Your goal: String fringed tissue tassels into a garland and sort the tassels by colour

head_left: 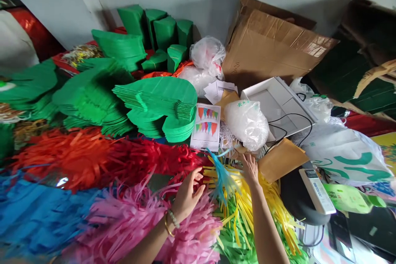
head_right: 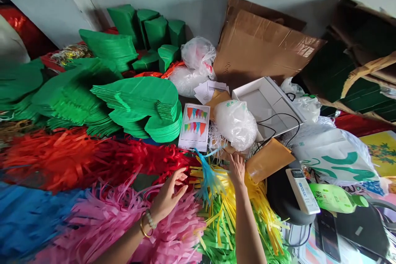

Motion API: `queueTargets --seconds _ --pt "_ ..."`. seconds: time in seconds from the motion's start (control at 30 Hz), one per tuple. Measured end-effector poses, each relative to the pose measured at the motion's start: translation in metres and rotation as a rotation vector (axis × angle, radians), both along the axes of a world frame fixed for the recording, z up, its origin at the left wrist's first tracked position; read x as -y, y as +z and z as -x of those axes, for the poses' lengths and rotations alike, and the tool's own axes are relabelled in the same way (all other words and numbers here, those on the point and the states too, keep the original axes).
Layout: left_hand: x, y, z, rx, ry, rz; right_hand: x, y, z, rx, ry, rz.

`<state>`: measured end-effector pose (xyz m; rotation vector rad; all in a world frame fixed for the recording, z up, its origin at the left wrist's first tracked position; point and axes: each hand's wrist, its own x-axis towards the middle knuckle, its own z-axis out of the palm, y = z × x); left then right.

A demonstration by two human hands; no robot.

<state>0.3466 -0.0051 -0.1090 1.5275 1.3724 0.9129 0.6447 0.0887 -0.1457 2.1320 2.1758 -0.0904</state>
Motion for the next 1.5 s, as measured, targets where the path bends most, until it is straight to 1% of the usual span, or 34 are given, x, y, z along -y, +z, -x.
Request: queueTargets --seconds 0.13,0.27,0.43,0.57,0.63,0.73,0.9,1.03,1.17,1.27,1.4,1.5 --pt "0.002 0.004 -0.009 0.014 -0.023 0.013 0.007 -0.004 -0.004 -0.013 0.068 0.023" --pt "0.003 0.004 -0.015 0.061 -0.033 0.037 0.019 -0.015 0.003 -0.008 0.078 0.034" --pt "0.004 0.0 -0.014 0.06 -0.028 0.058 0.031 -0.025 0.018 -0.023 -0.014 -0.003" --pt "0.008 -0.001 -0.012 0.041 -0.055 0.043 0.023 -0.028 0.019 -0.121 -0.124 -0.009" --pt "0.01 0.0 -0.01 0.037 -0.061 0.047 0.014 -0.027 0.013 -0.219 -0.167 0.008" --pt "0.012 0.004 -0.005 0.05 -0.056 0.075 0.001 -0.025 -0.004 -0.422 -0.201 0.033" --pt "0.013 0.001 0.005 0.131 -0.057 0.153 -0.011 -0.018 -0.031 -0.845 -0.254 0.013" --pt "0.014 -0.003 0.007 0.205 -0.049 0.252 -0.017 -0.006 -0.035 -1.203 -0.306 -0.039" --pt "0.018 -0.001 0.006 0.333 -0.07 0.338 -0.021 0.01 -0.021 -1.503 -0.333 -0.031" --pt "0.024 0.0 0.008 0.435 -0.072 0.386 -0.022 0.019 -0.001 -1.65 -0.326 0.007" --pt "0.036 -0.004 0.018 0.455 -0.049 0.393 -0.023 0.027 0.033 -1.755 -0.279 0.12" --pt "0.048 -0.002 0.034 0.458 -0.035 0.39 -0.028 0.036 0.062 -1.755 -0.224 0.254"
